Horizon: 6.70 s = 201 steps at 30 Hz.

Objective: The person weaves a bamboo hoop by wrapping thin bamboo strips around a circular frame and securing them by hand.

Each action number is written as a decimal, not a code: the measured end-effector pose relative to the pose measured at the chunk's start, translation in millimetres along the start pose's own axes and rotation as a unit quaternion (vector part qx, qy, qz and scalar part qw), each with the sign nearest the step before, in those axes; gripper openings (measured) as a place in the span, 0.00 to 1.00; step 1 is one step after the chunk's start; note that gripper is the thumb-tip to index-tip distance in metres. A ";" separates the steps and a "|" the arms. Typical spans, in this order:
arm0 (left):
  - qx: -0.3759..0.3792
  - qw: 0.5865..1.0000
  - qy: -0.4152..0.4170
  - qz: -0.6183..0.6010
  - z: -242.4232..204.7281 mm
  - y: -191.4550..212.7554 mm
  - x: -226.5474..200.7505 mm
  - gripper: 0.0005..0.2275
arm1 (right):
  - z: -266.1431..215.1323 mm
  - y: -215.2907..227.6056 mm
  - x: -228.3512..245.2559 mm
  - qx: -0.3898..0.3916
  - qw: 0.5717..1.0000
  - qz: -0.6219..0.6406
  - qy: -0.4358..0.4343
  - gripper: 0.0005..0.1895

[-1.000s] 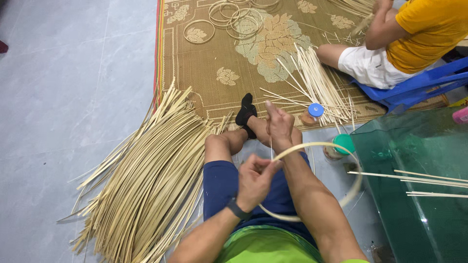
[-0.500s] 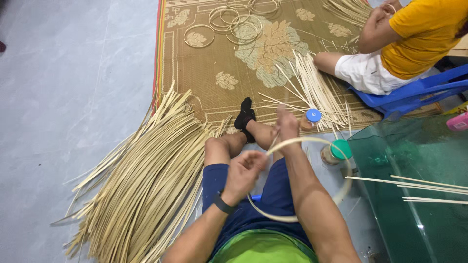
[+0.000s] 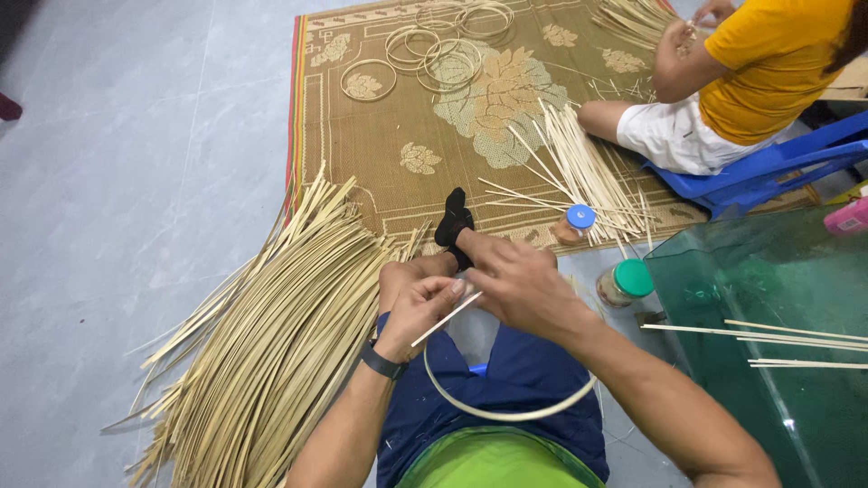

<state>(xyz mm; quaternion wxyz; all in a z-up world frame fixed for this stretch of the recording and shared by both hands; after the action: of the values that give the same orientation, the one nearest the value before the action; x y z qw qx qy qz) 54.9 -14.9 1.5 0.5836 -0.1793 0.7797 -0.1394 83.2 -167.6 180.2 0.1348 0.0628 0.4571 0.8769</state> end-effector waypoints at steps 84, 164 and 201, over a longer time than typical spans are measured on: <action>-0.027 0.960 -0.072 -0.270 -15.6 71.3 -0.9 0.17 | -164.2 -99.6 -74.8 -0.165 0.572 0.632 -0.496 0.24; -0.323 0.634 0.271 0.648 -19.9 324.4 107.6 0.10 | -201.3 -185.1 -109.5 0.080 0.850 -0.040 -0.519 0.10; -0.342 0.871 0.133 0.327 -176.1 226.1 -53.0 0.12 | -391.1 31.5 -167.2 -0.621 0.575 0.265 -0.462 0.15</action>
<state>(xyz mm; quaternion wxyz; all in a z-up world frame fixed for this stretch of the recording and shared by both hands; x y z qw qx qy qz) -127.1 212.7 -0.1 0.3893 -0.0821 0.8628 0.3121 146.0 -540.9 -16.3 0.0952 0.4783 -0.3609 0.7949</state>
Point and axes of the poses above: each hand's wrist, its own z-axis towards the middle knuckle, its own y-axis out of the back of the hand, x = y × z, the point moved 5 cm from there along z, towards the middle knuckle, and after that the axes turned 1 degree about -z, right-handed, at the moved point
